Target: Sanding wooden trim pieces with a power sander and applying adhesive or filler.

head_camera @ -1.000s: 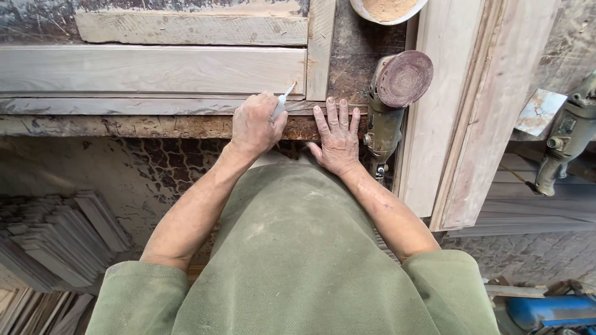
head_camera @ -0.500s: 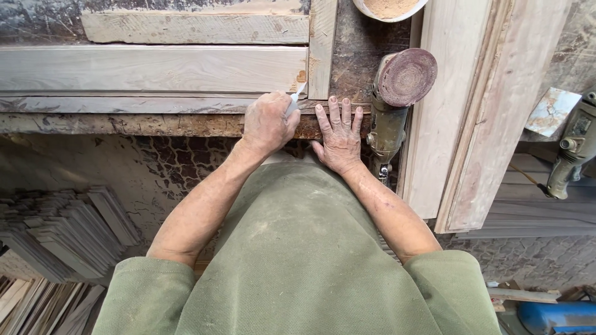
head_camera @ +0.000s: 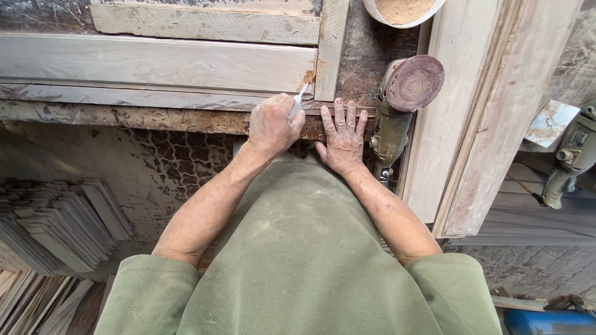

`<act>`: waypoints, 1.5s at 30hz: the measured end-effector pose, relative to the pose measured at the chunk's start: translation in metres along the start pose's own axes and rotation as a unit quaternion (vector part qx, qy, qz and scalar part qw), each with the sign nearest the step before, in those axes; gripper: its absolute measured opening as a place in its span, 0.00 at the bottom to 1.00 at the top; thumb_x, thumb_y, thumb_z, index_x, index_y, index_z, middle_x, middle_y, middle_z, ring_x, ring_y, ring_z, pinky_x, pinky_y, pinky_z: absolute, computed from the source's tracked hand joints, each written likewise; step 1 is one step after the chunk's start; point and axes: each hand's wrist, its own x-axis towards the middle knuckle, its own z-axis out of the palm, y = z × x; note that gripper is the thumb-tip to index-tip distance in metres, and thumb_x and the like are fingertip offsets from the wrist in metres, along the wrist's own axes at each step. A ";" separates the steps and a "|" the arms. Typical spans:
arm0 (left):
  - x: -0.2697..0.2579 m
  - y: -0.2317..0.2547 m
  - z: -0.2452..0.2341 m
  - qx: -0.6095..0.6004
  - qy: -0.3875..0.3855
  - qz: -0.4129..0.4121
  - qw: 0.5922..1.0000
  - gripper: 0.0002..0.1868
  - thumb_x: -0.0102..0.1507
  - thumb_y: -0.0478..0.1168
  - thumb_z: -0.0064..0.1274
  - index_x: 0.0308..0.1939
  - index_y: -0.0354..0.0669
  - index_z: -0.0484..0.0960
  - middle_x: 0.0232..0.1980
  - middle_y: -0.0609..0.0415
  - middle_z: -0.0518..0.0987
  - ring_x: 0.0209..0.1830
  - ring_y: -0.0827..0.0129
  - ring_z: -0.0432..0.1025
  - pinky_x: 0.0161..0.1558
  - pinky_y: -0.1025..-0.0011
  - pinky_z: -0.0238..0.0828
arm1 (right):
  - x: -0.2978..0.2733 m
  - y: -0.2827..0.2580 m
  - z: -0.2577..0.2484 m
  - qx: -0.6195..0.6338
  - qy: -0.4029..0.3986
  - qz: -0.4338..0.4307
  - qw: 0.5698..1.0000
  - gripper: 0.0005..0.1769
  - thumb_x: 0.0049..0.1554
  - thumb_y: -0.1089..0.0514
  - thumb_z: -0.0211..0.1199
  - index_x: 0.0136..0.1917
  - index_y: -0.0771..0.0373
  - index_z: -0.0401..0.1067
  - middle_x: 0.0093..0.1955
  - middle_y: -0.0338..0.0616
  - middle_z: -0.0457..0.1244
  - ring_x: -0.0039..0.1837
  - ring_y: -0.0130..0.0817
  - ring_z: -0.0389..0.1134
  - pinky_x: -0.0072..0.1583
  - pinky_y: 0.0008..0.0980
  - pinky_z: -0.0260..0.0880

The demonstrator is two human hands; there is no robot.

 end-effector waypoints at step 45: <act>-0.141 -0.024 -0.062 -0.143 0.160 -0.185 0.959 0.12 0.58 0.41 0.54 0.28 0.40 0.67 0.28 0.52 0.72 0.24 0.58 0.66 0.30 0.60 0.65 | 0.162 0.125 -0.199 0.169 0.083 0.048 0.981 0.12 0.66 0.61 0.67 0.59 0.71 0.79 0.50 0.50 0.69 0.48 0.38 0.67 0.52 0.34 0.68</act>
